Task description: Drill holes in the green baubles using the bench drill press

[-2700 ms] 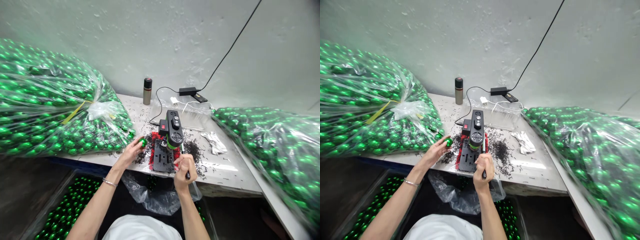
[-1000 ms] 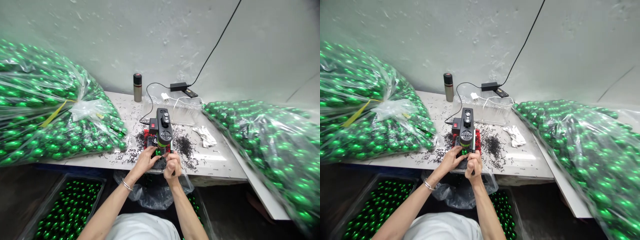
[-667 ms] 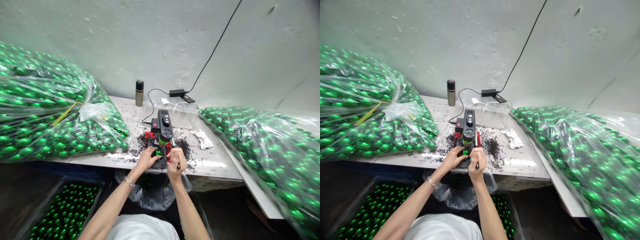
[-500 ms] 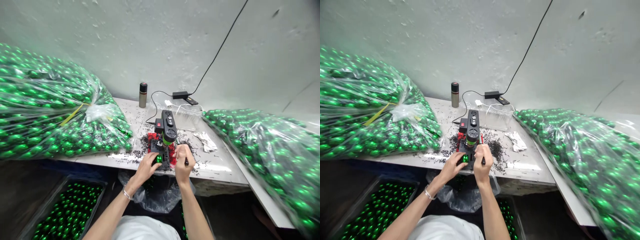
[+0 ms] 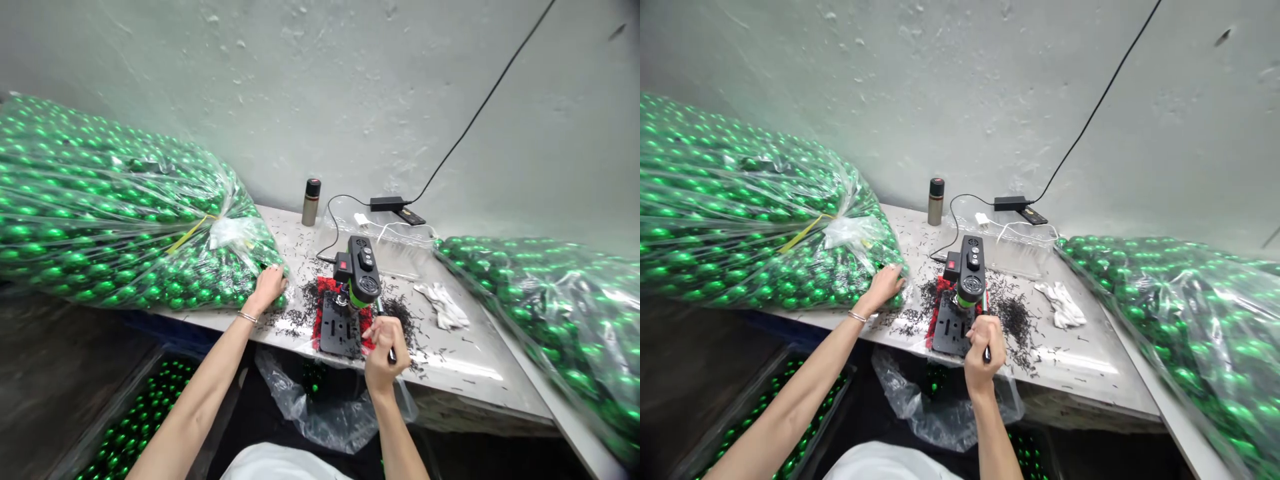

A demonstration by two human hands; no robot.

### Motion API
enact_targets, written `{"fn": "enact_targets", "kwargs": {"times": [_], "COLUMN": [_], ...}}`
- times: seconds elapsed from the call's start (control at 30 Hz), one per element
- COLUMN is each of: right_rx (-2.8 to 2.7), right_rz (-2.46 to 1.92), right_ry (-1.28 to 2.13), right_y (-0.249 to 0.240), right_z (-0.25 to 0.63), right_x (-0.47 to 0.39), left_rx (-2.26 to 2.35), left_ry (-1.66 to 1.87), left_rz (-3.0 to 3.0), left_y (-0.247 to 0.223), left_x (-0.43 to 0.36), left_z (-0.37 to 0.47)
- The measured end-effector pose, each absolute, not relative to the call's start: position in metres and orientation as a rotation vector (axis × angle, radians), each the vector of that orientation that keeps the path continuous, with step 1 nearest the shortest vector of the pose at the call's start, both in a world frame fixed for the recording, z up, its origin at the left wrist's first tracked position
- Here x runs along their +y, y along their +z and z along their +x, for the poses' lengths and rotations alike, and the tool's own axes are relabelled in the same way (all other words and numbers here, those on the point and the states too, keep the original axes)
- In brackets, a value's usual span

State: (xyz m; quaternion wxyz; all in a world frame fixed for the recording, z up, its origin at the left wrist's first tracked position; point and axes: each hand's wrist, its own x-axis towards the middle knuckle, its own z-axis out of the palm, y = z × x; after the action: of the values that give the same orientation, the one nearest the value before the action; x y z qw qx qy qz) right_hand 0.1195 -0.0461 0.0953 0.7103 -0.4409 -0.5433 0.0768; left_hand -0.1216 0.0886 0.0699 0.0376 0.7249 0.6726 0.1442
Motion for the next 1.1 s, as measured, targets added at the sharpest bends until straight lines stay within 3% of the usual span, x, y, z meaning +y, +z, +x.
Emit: {"fn": "enact_targets", "kwargs": {"times": [0.43, 0.57, 0.73, 1.1], "right_rx": [-1.229, -1.239, -1.209, -1.273], "right_rz": [-0.979, -0.984, -0.996, -1.083], "right_ry": [0.152, 0.166, 0.186, 0.221], "right_y": [0.089, 0.086, 0.087, 0.133], "right_z": [0.121, 0.122, 0.121, 0.123], "right_x": [-0.047, -0.047, -0.047, -0.047], "left_rx": [2.071, 1.907, 1.366, 1.074], "left_ry": [0.294, 0.580, 1.099, 1.108], "left_rz": [2.132, 1.978, 1.300, 0.946], "left_y": [0.089, 0.097, 0.085, 0.023], "left_x": [0.105, 0.084, 0.043, 0.002], "left_z": [-0.119, -0.131, -0.122, -0.016]}}
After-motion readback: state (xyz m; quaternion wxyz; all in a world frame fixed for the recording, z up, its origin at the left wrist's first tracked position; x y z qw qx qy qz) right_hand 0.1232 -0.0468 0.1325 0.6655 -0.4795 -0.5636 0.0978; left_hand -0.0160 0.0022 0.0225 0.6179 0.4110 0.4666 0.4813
